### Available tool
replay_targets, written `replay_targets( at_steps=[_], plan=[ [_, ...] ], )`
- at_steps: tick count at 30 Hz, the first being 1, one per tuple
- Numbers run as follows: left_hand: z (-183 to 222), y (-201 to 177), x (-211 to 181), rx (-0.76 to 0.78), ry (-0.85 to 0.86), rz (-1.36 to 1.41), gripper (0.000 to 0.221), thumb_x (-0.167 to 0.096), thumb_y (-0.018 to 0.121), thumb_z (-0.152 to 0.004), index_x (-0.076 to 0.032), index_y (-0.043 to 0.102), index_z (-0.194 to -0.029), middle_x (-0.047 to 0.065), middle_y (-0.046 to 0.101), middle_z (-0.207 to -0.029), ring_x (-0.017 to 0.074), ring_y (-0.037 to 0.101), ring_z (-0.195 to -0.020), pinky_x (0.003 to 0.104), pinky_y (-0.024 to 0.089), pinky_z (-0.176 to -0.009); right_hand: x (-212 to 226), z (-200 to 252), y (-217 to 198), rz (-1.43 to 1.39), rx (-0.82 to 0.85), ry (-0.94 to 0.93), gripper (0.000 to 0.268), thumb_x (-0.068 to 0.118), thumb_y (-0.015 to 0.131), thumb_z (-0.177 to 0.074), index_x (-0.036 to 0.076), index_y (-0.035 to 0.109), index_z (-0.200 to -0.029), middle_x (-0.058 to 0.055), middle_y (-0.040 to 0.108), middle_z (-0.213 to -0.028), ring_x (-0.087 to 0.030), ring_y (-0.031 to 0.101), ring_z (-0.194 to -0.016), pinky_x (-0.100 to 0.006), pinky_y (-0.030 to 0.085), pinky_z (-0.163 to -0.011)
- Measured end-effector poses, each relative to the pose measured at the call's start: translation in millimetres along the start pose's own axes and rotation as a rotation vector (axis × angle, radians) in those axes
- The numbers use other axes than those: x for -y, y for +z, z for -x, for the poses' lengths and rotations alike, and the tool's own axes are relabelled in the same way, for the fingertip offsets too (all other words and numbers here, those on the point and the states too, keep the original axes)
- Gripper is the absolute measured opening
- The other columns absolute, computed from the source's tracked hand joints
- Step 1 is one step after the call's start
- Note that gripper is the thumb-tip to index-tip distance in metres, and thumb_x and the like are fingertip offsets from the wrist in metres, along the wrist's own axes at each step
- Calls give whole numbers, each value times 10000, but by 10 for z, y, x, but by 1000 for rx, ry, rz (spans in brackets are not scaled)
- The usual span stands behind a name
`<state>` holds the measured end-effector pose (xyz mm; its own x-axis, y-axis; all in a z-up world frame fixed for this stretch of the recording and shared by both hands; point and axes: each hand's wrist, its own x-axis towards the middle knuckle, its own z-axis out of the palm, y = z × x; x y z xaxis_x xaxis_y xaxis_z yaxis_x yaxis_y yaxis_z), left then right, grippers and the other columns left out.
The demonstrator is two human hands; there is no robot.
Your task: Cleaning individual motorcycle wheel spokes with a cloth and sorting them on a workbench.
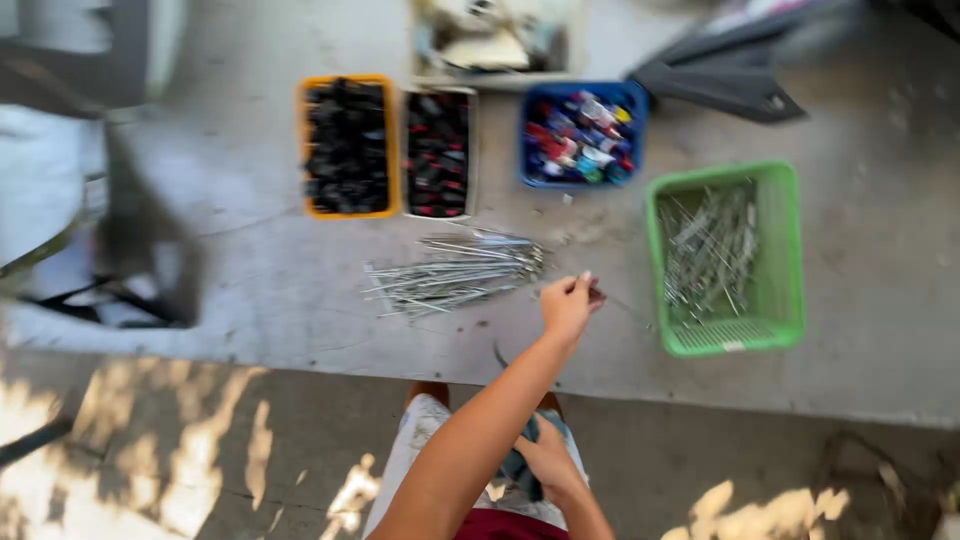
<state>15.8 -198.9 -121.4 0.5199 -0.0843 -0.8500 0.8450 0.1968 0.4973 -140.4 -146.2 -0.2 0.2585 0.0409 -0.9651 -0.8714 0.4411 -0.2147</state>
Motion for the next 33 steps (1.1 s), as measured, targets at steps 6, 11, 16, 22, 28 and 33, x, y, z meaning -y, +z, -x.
replay_targets(
  at_steps=[6, 11, 16, 22, 28, 33],
  plan=[
    [12, 981, 360, 129, 184, -141, 569, -294, 846, -873, 44, 652, -1287, 260, 712, -1036, 253, 700, -878, 403, 620, -773, -302, -353, -463, -144, -67, -3, 313, 35, 678, -904, -35, 676, -1209, -117, 702, -1023, -181, 597, -842, -326, 509, -750],
    [-115, 22, -79, 15, 505, -668, 603, -384, 764, -840, -14, 614, -1293, 209, 679, -1146, 334, 683, -1023, 420, 567, -883, -346, -617, -365, -187, -2, -80, 241, 20, 624, -942, -34, 660, -1174, -114, 679, -974, -183, 572, -790, -341, 490, -711],
    [-561, -1650, -218, -228, 896, -1354, 324, -133, 698, -781, -71, 659, -1097, 132, 634, -1031, 371, 625, -883, 472, 513, -770, -284, -827, -349, -169, -26, -141, 252, 50, 643, -933, -41, 669, -1167, -152, 709, -1034, -223, 627, -865, -341, 519, -791],
    [-800, -2464, -73, -172, 881, -1920, 298, -10, 716, -721, -80, 649, -1002, 149, 597, -1111, 341, 562, -960, 437, 471, -802, -178, -1016, -37, -102, -59, -206, 242, 44, 606, -972, 12, 635, -1210, -105, 686, -1046, -181, 595, -869, -310, 484, -774],
    [-860, -2486, -123, -244, 915, -1718, 112, -57, 657, -785, -81, 697, -886, 110, 603, -1078, 350, 595, -921, 471, 490, -861, -98, -1052, 373, -81, -6, -269, 241, 31, 596, -972, -13, 632, -1206, -115, 693, -1047, -185, 593, -859, -315, 495, -769],
    [-557, -2415, -520, 11, 1008, -1199, 275, 13, 583, -762, -25, 623, -1032, 175, 696, -947, 416, 663, -772, 485, 528, -707, -101, -1089, 600, -57, -73, -358, 202, 70, 623, -964, -12, 654, -1146, -88, 659, -975, -165, 555, -817, -305, 478, -734]
  ],
)
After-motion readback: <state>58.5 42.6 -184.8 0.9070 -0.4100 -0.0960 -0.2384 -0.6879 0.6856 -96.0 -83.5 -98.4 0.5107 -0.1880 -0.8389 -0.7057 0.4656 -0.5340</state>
